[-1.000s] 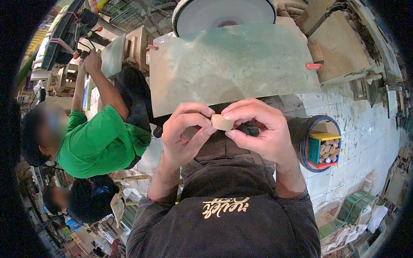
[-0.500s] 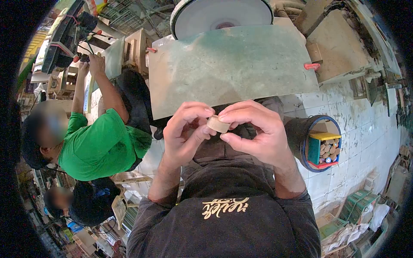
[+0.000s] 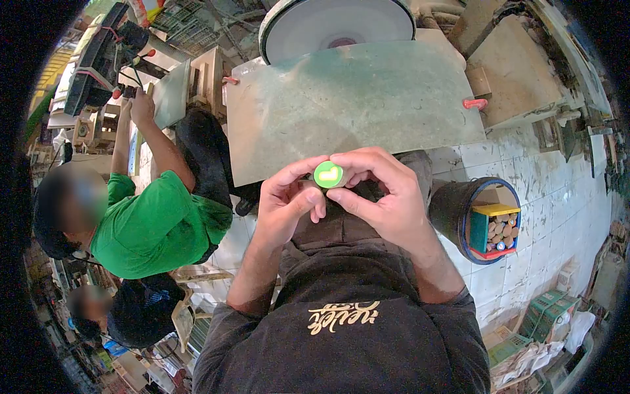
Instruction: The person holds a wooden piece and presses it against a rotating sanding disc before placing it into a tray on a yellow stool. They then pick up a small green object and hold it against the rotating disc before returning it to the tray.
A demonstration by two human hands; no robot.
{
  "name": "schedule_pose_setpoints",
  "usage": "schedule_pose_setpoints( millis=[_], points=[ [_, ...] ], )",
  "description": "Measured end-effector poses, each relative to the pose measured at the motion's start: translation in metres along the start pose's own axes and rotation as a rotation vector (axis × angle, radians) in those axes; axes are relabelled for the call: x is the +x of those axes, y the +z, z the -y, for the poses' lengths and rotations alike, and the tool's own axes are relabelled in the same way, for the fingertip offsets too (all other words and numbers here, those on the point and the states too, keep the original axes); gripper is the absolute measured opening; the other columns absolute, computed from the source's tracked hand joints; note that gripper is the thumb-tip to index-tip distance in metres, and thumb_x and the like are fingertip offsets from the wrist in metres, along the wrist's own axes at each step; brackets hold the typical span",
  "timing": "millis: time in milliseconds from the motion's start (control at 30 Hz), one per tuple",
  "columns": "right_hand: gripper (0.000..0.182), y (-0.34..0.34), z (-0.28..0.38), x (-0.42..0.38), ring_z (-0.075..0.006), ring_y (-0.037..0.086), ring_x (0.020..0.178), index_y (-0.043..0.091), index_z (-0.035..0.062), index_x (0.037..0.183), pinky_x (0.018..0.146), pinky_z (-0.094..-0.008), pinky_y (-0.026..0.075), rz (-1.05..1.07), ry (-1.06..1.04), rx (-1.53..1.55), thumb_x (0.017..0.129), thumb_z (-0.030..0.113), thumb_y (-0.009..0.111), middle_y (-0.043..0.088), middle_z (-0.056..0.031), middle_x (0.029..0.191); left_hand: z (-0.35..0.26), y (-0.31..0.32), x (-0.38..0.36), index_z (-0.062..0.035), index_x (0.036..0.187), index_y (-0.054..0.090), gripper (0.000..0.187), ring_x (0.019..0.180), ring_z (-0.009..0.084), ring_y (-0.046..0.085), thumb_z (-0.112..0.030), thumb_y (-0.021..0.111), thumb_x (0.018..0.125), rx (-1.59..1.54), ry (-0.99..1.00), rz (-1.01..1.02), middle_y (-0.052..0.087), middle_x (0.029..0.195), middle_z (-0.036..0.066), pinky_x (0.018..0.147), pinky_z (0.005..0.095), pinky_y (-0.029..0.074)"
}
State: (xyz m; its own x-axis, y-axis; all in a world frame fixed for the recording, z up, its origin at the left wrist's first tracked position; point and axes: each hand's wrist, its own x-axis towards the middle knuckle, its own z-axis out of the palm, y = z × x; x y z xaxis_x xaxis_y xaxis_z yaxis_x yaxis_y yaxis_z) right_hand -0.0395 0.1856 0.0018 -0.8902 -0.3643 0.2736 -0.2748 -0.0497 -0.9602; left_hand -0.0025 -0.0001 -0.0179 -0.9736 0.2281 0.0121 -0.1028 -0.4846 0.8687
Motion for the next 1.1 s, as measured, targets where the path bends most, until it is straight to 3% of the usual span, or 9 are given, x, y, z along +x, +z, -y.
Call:
schedule_pose_setpoints(
  millis=[300,500,867,967,1100],
  points=[
    [0.036,0.002,-0.001,-0.001,-0.0105,0.062,0.092,0.058,0.0002,0.118,0.083,-0.0269,0.049,-0.01,0.282,0.305,0.084,-0.001,0.069,0.066,-0.0042,0.099,0.002,0.0,0.004,-0.0004,0.123,0.059,0.035,0.07,0.0057,0.057,-0.006,0.065,0.089,0.207,0.057,-0.08,0.059,0.102,0.006,0.057,0.0178,0.047],
    [0.035,0.0,-0.008,0.002,-0.0108,0.062,0.095,0.057,0.0006,0.118,0.085,-0.0272,0.048,0.005,0.19,0.269,0.085,0.0,0.068,0.065,-0.0049,0.104,0.0,0.001,0.005,-0.0002,0.123,0.059,0.035,0.07,0.0055,0.057,-0.003,0.065,0.088,0.24,0.07,-0.101,0.06,0.105,0.007,0.058,0.0176,0.046],
    [0.029,0.0,-0.016,-0.001,-0.0131,0.06,0.101,0.055,-0.0019,0.119,0.089,-0.0282,0.048,0.111,0.269,0.46,0.091,0.003,0.06,0.063,-0.0079,0.109,0.001,0.0,0.006,0.0016,0.116,0.06,0.031,0.079,0.0075,0.06,0.002,0.066,0.086,0.284,0.206,-0.105,0.059,0.1,0.007,0.066,0.0195,0.049],
    [0.029,-0.001,-0.018,-0.001,-0.013,0.06,0.101,0.054,-0.0028,0.119,0.089,-0.0285,0.048,0.132,0.306,0.542,0.091,0.003,0.059,0.062,-0.0085,0.11,0.005,0.002,0.007,0.003,0.111,0.061,0.027,0.068,0.0075,0.057,0.001,0.068,0.085,0.307,0.263,-0.144,0.061,0.092,0.007,0.057,0.0192,0.047],
    [0.027,-0.001,-0.024,-0.001,-0.0117,0.059,0.1,0.055,-0.0027,0.117,0.086,-0.0273,0.049,0.156,0.287,0.601,0.091,0.004,0.059,0.062,-0.0081,0.11,0.005,-0.002,0.006,0.0029,0.112,0.061,0.027,0.069,0.0075,0.058,0.002,0.066,0.085,0.362,0.26,-0.144,0.061,0.092,0.007,0.057,0.0194,0.047]
  ],
)
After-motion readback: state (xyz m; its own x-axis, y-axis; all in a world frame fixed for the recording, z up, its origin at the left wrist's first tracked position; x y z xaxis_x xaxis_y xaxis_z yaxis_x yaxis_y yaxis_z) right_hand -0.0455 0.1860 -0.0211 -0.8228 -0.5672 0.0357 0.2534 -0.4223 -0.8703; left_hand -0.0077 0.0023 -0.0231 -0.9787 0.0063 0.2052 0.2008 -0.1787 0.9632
